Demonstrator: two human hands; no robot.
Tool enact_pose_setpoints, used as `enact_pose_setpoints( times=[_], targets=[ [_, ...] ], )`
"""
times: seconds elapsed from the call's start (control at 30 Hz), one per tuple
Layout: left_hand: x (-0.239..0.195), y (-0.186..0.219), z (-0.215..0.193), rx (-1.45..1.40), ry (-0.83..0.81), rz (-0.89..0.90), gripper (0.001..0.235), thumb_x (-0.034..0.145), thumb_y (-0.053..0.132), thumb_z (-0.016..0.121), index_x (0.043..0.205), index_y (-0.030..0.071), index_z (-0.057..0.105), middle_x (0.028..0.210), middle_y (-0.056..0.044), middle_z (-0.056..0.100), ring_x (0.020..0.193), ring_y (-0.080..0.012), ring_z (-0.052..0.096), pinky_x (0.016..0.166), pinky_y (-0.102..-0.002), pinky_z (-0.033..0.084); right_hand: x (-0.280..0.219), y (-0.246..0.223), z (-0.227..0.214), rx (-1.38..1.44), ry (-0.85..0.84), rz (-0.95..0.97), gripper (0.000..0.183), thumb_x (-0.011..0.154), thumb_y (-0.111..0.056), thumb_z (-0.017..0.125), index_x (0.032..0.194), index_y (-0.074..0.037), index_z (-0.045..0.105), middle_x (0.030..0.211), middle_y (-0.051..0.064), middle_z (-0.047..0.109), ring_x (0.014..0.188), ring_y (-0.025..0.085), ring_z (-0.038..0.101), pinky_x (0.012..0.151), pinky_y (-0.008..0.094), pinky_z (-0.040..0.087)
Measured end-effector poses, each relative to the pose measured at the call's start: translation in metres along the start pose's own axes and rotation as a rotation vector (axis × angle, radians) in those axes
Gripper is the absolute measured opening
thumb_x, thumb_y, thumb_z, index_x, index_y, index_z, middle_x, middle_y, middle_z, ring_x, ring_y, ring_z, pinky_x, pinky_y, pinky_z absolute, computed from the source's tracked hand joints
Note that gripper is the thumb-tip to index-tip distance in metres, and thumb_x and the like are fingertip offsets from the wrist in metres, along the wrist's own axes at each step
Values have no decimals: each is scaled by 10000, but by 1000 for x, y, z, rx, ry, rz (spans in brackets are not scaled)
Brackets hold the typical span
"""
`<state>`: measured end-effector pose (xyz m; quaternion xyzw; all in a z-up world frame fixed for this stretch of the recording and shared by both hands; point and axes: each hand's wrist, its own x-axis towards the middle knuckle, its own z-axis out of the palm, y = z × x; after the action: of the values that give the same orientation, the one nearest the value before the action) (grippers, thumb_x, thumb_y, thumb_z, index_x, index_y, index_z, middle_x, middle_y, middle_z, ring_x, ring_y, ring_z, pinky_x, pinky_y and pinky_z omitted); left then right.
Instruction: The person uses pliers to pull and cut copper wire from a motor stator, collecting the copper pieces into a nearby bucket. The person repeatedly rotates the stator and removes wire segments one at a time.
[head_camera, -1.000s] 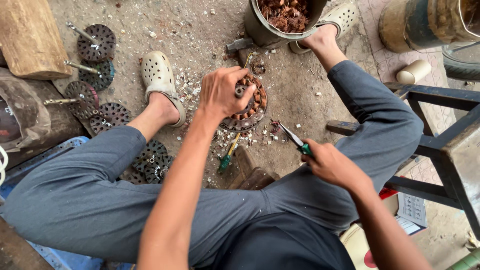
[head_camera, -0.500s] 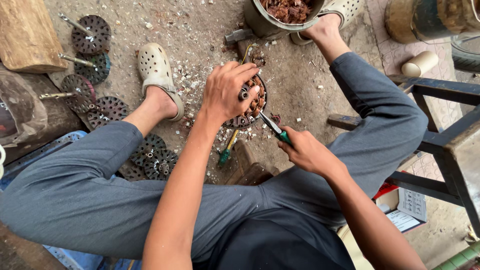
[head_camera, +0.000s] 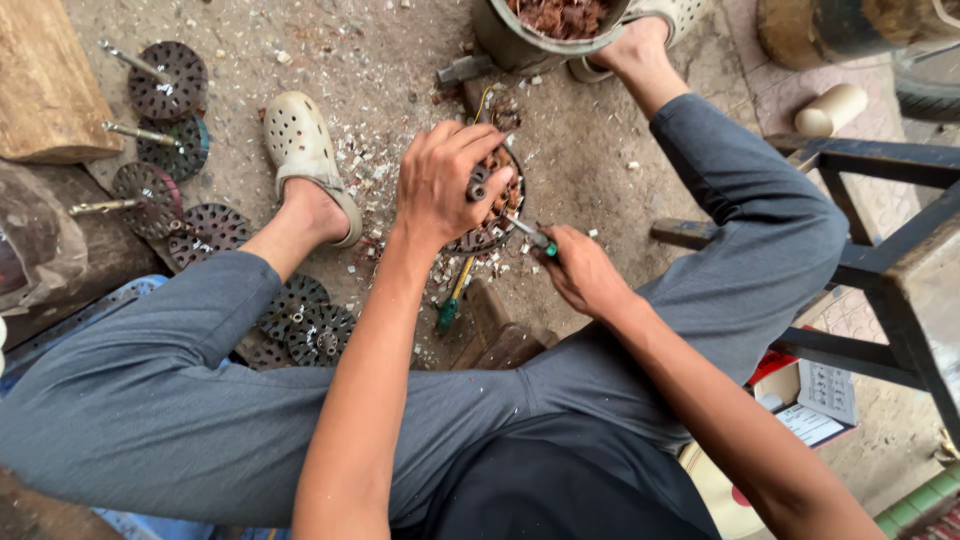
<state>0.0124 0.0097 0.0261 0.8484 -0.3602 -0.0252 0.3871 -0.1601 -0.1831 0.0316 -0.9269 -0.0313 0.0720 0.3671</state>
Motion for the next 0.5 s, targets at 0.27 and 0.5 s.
enact_pose_setpoints(
  times=[0.27,0.5],
  targets=[
    [-1,-11,0,-110,-43,-100,507,1009,497,498,1104,86,780,1175,-98,772,1028,-248,700,860,-412,506,-7,-22,-7,1476,-631,846,311,1045,-322,548,1083,-20,610,838,119,657,769,320,702,474,305,467],
    [-4,-9,10,-58,-1,-75,473,983,457,531,1101,73,780,1169,-109,770,953,-243,689,740,-398,504,-14,-46,3,-112,103,-5,375,1013,-211,620,1280,31,517,963,229,642,853,427,659,711,497,546]
  ],
)
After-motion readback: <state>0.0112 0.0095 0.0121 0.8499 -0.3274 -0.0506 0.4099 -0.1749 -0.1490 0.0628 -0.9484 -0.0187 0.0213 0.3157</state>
